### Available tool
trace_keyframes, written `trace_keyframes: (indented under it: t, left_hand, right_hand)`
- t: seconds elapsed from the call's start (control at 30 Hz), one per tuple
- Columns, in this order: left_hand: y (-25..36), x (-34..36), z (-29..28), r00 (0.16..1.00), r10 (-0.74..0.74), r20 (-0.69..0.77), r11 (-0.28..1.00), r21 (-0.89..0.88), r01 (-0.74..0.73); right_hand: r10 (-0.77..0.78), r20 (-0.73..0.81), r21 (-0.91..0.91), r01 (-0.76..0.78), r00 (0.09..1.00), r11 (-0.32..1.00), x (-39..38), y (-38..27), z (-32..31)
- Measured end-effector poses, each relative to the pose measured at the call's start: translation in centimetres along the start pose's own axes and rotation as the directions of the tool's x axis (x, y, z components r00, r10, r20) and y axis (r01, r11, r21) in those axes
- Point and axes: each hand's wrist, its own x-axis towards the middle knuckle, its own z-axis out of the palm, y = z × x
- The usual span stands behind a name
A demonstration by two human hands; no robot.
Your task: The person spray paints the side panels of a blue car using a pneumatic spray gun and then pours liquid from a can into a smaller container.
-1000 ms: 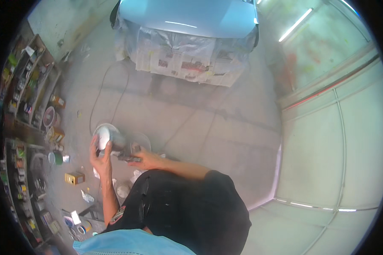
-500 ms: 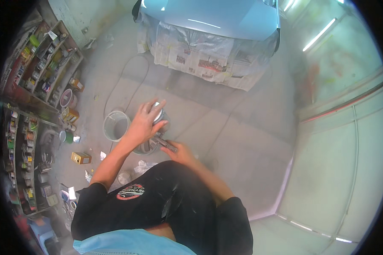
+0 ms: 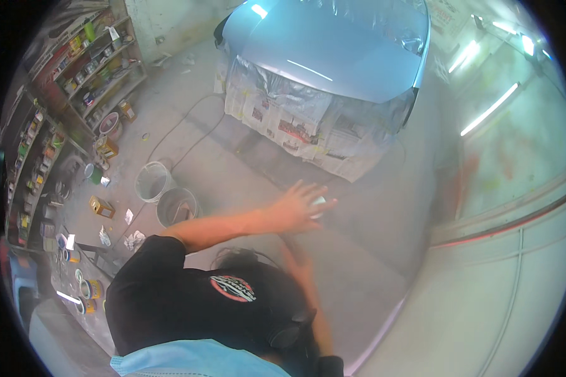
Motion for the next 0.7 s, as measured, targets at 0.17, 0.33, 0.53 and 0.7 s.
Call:
trace_keyframes:
  t: [0.17, 0.33, 0.53, 0.7]
  left_hand:
    - [4.6, 7.3, 3.9, 0.997, 0.004, -0.078, 0.982, -0.189, -0.019]
    - [2.1, 9.2, 16.4, 0.91, -0.412, 0.043, 0.718, -0.6, 0.353]
    - [-4.8, 9.7, 30.1, 0.634, -0.018, 0.773, 0.835, -0.337, 0.435]
    - [-5.2, 18.3, 34.0, 0.124, -0.02, 0.992, 0.511, -0.096, 0.854]
  right_hand:
    - [0.222, -0.248, 0.1, -0.203, 0.943, 0.974, -0.8, 3.0, -9.2]
    - [0.252, -0.294, 0.162, -0.212, 0.922, 0.964, 0.8, 5.1, -17.1]
    - [0.286, -0.453, 0.215, -0.208, 0.844, 0.954, 6.3, 5.8, -28.8]
    - [0.336, -0.449, 0.289, -0.221, 0.828, 0.931, 11.2, 2.9, -39.0]
